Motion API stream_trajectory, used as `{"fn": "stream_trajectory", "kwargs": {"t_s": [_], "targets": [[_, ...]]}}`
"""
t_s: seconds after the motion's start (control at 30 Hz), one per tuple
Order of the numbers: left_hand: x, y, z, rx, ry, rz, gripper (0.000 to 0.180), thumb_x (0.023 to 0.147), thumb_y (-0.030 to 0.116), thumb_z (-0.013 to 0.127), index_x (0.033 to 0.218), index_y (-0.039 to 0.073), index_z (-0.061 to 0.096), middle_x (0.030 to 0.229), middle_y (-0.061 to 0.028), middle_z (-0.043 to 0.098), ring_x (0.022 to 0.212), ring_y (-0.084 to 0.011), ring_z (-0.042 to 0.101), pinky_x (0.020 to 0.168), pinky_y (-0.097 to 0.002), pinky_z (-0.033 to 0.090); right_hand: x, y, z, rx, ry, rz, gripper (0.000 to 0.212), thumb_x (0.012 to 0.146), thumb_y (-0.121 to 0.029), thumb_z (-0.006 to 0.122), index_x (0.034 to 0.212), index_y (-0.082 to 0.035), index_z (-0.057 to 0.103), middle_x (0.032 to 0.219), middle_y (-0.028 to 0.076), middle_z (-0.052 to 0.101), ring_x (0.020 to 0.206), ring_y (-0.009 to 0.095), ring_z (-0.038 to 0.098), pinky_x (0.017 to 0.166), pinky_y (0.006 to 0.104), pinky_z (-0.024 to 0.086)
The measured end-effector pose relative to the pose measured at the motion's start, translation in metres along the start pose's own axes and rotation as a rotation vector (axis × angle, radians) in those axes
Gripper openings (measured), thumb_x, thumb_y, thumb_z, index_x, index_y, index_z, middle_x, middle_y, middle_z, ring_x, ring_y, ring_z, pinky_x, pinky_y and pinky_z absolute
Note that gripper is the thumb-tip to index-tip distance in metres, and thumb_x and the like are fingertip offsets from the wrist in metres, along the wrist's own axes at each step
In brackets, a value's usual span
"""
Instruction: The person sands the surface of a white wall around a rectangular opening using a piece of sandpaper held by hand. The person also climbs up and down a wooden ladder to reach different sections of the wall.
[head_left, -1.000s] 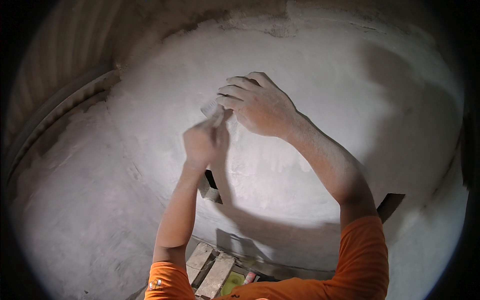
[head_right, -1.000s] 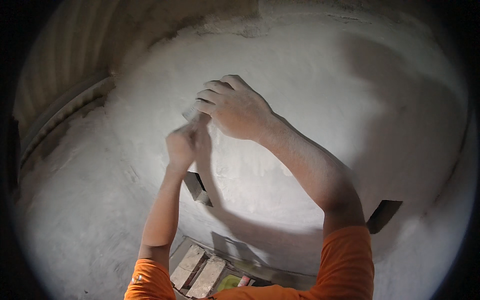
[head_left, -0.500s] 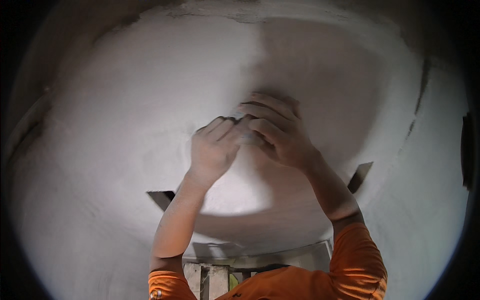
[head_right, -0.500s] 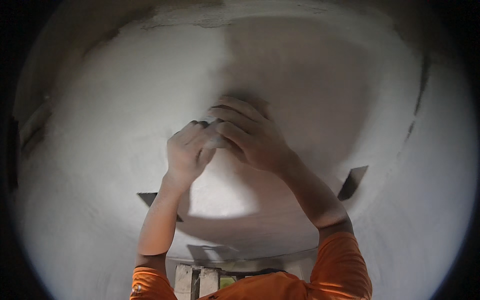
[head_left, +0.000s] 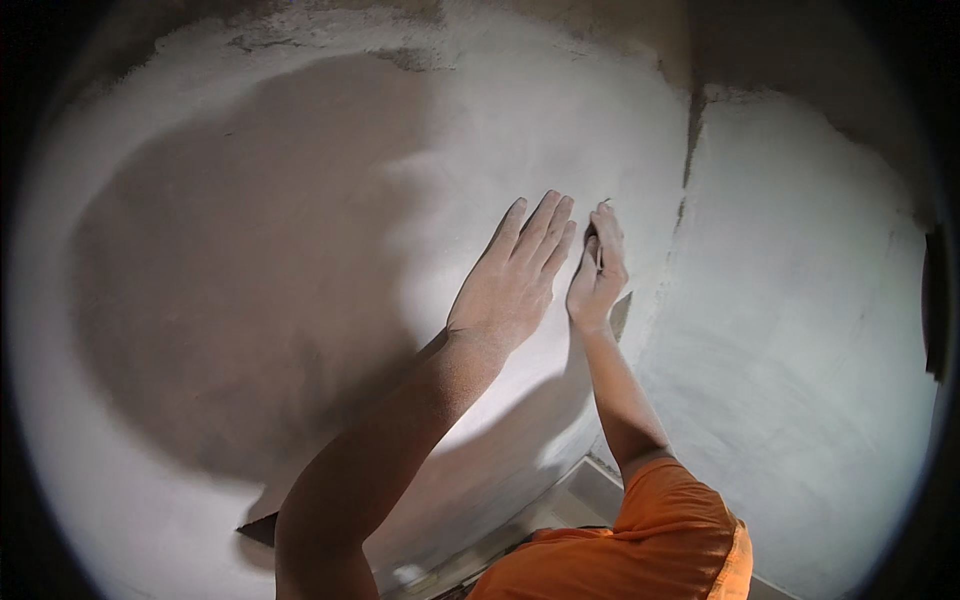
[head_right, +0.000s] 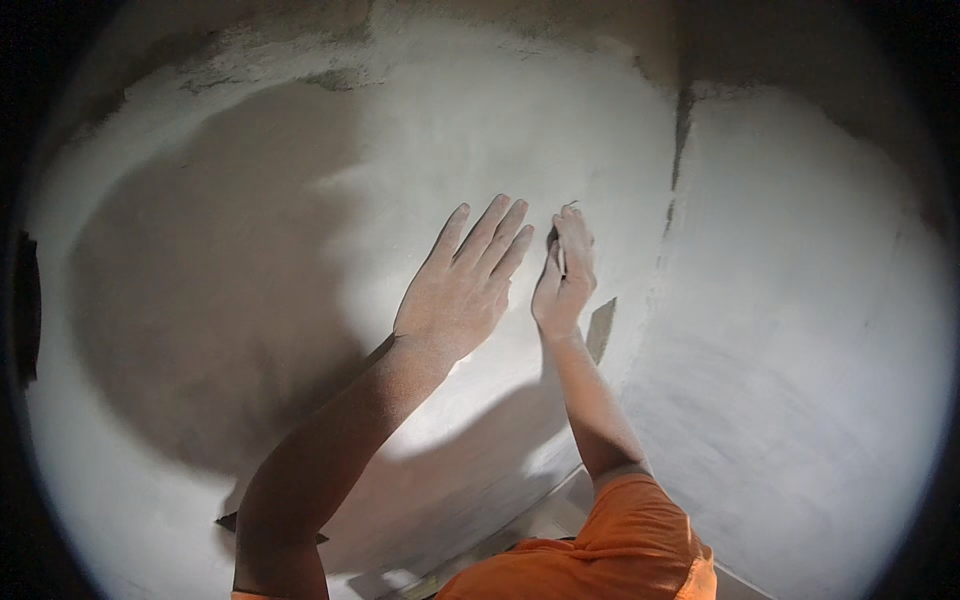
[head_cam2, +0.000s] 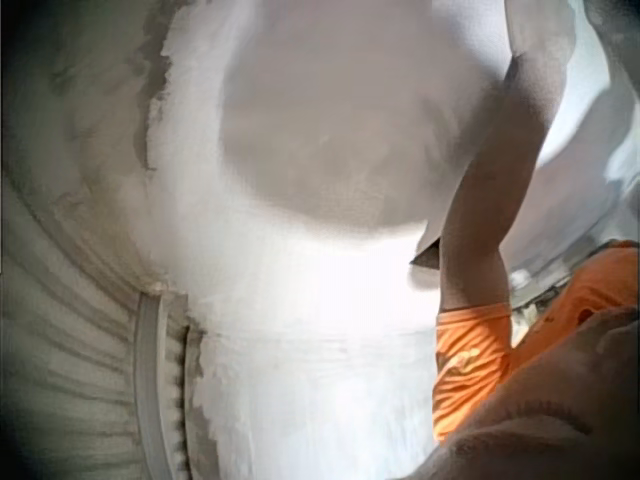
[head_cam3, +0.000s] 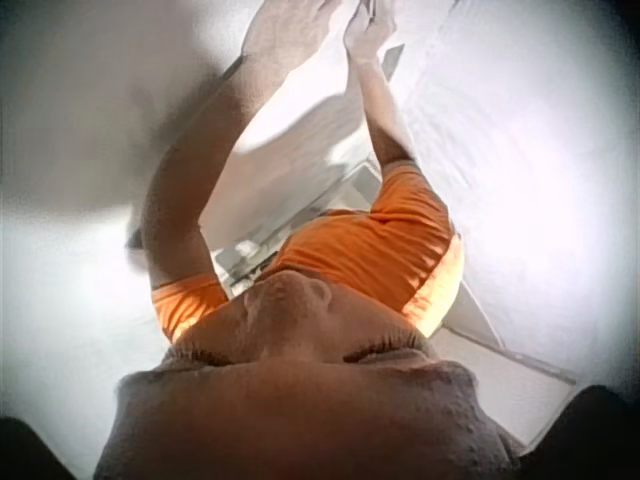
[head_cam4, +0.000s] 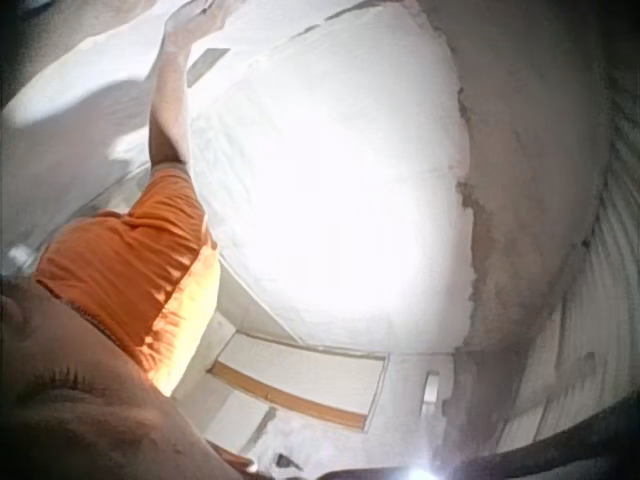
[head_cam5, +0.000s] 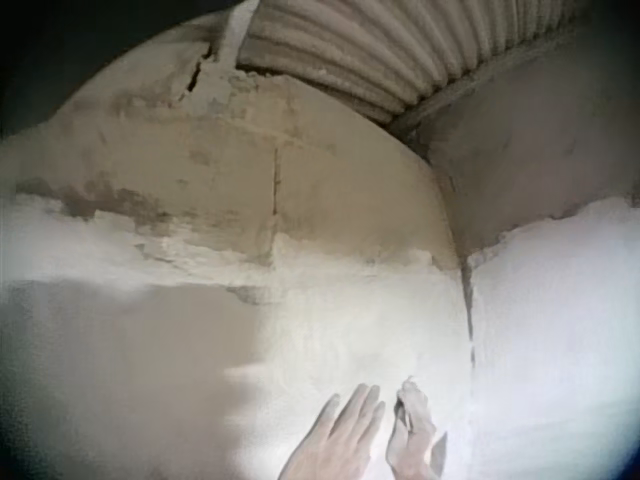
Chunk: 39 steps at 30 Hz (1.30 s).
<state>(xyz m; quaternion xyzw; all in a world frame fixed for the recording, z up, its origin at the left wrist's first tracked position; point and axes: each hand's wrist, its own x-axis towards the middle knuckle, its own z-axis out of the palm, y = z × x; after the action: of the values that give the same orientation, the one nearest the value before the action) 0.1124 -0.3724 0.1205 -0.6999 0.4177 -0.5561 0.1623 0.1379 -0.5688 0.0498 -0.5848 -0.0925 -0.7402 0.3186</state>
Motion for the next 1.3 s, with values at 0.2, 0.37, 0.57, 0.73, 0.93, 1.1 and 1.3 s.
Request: {"fn": "stream_trajectory", "kwargs": {"t_s": [0.2, 0.37, 0.57, 0.73, 0.93, 1.1, 1.3], "targets": [[0.041, -0.013, 0.007, 0.046, 0.001, 0.123, 0.061, 0.103, 0.037, 0.058, 0.158, 0.011, 0.051, 0.168, -0.0068, 0.044, 0.159, -0.0229, 0.031, 0.133, -0.0472, 0.017, 0.010, 0.009, -0.004, -0.056, -0.092, 0.051, 0.044, 0.104, 0.005, 0.051, 0.148, 0.007, 0.057, 0.156, 0.026, 0.056, 0.149, 0.036, 0.050, 0.122, 0.0419, 0.041], [0.089, -0.016, 0.009, 0.031, -0.040, 0.228, 0.056, 0.104, 0.036, 0.057, 0.154, 0.011, 0.056, 0.167, -0.0061, 0.046, 0.157, -0.0223, 0.034, 0.132, -0.0445, 0.018, 0.029, 0.020, -0.004, -0.059, -0.001, 0.232, 0.048, 0.108, -0.001, 0.048, 0.155, 0.008, 0.049, 0.162, 0.026, 0.049, 0.152, 0.035, 0.047, 0.125, 0.0401, 0.038], [0.107, -0.025, 0.015, 0.030, -0.056, 0.350, 0.052, 0.108, 0.036, 0.053, 0.153, 0.010, 0.056, 0.167, -0.0075, 0.046, 0.158, -0.0228, 0.034, 0.131, -0.0441, 0.022, 0.019, 0.051, -0.034, -0.128, -0.199, -0.024, 0.048, 0.110, -0.007, 0.049, 0.156, 0.007, 0.049, 0.163, 0.026, 0.049, 0.154, 0.034, 0.045, 0.127, 0.0400, 0.032], [0.100, -0.019, 0.016, 0.038, -0.106, 0.376, 0.051, 0.108, 0.034, 0.053, 0.151, 0.007, 0.057, 0.166, -0.0099, 0.048, 0.156, -0.0238, 0.038, 0.129, -0.0438, 0.025, 0.035, 0.054, -0.035, -0.117, -0.034, 0.302, 0.045, 0.110, -0.008, 0.049, 0.153, 0.008, 0.052, 0.164, 0.023, 0.048, 0.155, 0.032, 0.044, 0.128, 0.0392, 0.030], [0.094, -0.017, 0.022, 0.034, -0.032, 0.365, 0.048, 0.107, 0.031, 0.055, 0.148, 0.006, 0.060, 0.162, -0.0102, 0.052, 0.155, -0.0228, 0.039, 0.129, -0.0437, 0.026, 0.004, 0.054, -0.051, -0.197, -0.213, 0.008, 0.045, 0.103, 0.001, 0.049, 0.146, 0.003, 0.062, 0.149, 0.027, 0.062, 0.135, 0.034, 0.065, 0.114, 0.0397, 0.049], [0.081, -0.016, 0.024, -0.019, -0.045, 0.366, 0.046, 0.106, 0.029, 0.055, 0.146, 0.007, 0.061, 0.161, -0.0101, 0.053, 0.155, -0.0223, 0.040, 0.129, -0.0431, 0.025, 0.008, 0.058, -0.043, -0.357, -0.021, 0.292, 0.043, 0.102, 0.002, 0.046, 0.140, 0.005, 0.065, 0.133, 0.027, 0.072, 0.123, 0.035, 0.072, 0.110, 0.0404, 0.052], [0.078, -0.004, 0.022, -0.018, -0.116, 0.471, 0.043, 0.106, 0.027, 0.054, 0.144, 0.007, 0.063, 0.161, -0.0097, 0.053, 0.154, -0.0206, 0.040, 0.128, -0.0425, 0.027, -0.029, 0.040, -0.058, -0.367, -0.165, 0.109, 0.060, 0.090, 0.014, 0.042, 0.146, 0.003, 0.061, 0.145, 0.030, 0.062, 0.142, 0.037, 0.058, 0.122, 0.0419, 0.041]]}}
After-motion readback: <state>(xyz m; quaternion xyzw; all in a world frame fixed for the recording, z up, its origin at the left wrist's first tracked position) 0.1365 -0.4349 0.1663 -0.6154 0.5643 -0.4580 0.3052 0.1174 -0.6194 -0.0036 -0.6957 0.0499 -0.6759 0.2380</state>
